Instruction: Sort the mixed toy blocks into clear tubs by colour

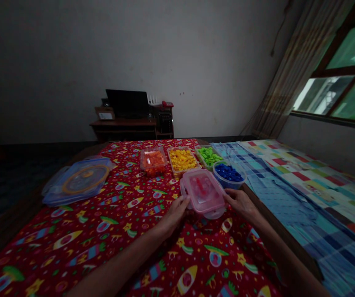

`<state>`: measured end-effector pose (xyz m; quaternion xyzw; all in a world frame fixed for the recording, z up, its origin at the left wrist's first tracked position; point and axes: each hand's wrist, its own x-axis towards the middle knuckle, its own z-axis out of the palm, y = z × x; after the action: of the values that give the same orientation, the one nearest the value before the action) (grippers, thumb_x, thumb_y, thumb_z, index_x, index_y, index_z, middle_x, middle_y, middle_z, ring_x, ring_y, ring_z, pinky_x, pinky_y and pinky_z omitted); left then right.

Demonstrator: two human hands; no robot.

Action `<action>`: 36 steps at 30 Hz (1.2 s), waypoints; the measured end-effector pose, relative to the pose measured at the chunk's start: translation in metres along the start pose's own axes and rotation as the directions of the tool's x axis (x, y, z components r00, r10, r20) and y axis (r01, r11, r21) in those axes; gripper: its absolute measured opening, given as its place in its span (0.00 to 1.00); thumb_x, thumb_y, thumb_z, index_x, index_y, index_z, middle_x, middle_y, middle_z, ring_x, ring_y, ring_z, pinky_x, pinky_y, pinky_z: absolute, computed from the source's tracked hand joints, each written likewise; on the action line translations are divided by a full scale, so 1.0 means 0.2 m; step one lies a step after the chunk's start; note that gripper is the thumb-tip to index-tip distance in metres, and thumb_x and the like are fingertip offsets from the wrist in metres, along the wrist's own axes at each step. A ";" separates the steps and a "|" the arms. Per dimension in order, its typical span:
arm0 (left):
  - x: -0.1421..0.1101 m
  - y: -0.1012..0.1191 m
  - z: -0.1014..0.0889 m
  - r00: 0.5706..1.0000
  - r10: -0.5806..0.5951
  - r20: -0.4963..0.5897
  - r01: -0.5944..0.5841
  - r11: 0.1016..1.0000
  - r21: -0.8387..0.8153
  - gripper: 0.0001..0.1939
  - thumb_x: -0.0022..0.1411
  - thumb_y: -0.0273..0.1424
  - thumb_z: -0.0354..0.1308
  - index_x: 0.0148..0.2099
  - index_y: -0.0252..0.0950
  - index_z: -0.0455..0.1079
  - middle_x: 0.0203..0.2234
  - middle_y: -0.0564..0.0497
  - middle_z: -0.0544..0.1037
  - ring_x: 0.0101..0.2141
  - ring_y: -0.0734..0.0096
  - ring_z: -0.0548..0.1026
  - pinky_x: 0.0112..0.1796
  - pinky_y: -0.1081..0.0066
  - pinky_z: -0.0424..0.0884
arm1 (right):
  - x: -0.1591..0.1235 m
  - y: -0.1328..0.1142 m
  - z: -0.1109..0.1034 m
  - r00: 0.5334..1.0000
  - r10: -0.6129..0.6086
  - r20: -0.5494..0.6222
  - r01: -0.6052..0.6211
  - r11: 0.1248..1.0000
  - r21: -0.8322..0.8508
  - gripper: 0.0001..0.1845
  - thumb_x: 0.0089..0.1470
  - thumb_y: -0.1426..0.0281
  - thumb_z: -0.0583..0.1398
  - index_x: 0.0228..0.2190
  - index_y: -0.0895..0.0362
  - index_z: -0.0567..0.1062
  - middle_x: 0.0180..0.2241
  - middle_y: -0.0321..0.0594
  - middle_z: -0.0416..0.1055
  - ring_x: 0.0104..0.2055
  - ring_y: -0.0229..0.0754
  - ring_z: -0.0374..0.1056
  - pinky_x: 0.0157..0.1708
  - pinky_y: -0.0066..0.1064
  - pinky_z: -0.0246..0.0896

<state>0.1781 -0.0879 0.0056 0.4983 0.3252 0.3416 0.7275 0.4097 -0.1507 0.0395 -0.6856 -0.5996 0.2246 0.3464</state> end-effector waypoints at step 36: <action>0.02 0.05 -0.20 0.997 -0.025 -0.068 0.050 0.915 0.400 0.30 0.50 0.60 0.51 0.23 0.35 0.65 0.13 0.54 0.68 0.15 0.75 0.63 0.20 0.74 0.59 | -0.03 -0.01 0.11 0.964 0.207 0.167 -0.256 0.895 0.364 0.17 0.45 0.57 0.58 0.29 0.58 0.70 0.26 0.35 0.69 0.28 0.37 0.66 0.27 0.27 0.61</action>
<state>0.1459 -0.0617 0.0035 0.6199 0.4201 0.2687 0.6058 0.3911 -0.1517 0.0257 -0.6560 -0.4785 0.4191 0.4063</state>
